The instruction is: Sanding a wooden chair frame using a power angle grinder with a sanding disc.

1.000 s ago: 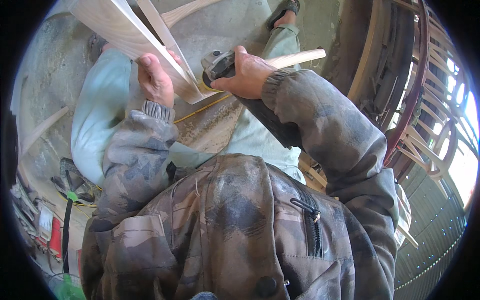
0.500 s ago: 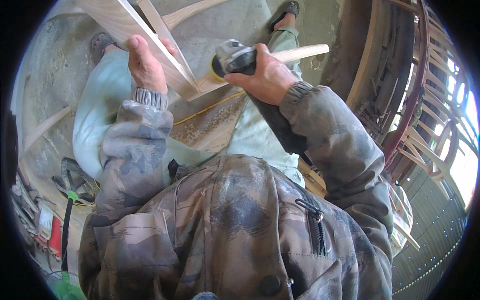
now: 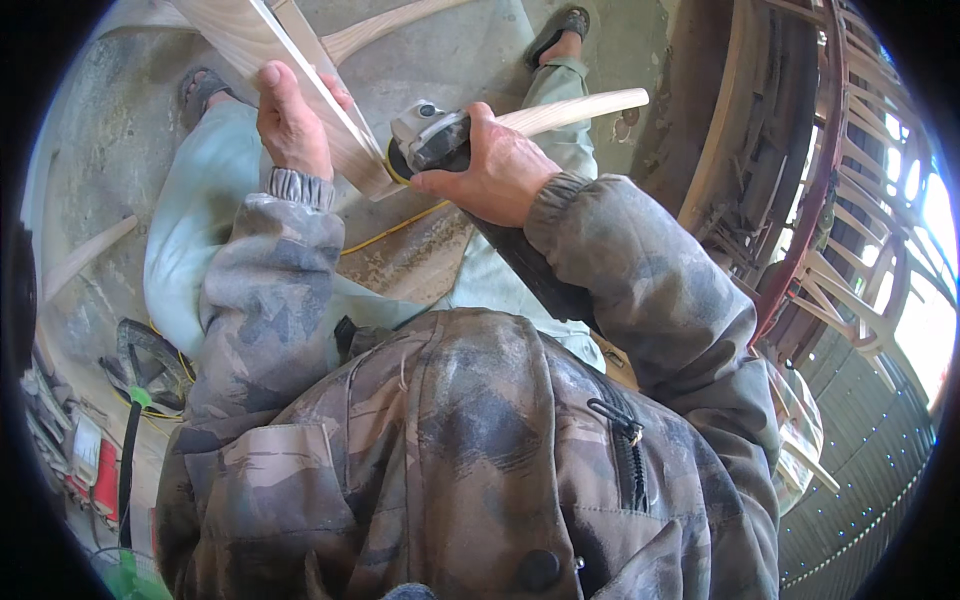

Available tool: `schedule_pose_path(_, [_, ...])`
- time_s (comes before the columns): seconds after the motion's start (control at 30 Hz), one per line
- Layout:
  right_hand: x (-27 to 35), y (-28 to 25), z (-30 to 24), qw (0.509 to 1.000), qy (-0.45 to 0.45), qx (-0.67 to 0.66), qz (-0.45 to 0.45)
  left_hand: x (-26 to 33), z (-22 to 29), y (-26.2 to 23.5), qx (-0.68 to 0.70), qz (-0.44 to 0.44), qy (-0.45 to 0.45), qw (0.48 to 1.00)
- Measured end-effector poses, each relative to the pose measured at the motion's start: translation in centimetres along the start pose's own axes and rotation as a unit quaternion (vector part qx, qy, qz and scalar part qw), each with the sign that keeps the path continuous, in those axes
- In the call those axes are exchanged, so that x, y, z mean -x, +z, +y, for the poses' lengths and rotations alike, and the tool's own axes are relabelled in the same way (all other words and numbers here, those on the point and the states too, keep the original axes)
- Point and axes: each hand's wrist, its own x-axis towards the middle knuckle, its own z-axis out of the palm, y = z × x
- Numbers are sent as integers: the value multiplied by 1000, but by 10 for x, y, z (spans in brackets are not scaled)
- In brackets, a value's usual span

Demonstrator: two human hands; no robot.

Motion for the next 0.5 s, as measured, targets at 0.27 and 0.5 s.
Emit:
schedule_pose_path(0.27, [13, -7, 17, 999, 18, 6, 45, -7, 2, -1, -33, 20, -2, 999])
schedule_pose_path(0.5, [27, -40, 78, 977, 98, 2, 191, -8, 10, 1, -29, 28, -2, 999])
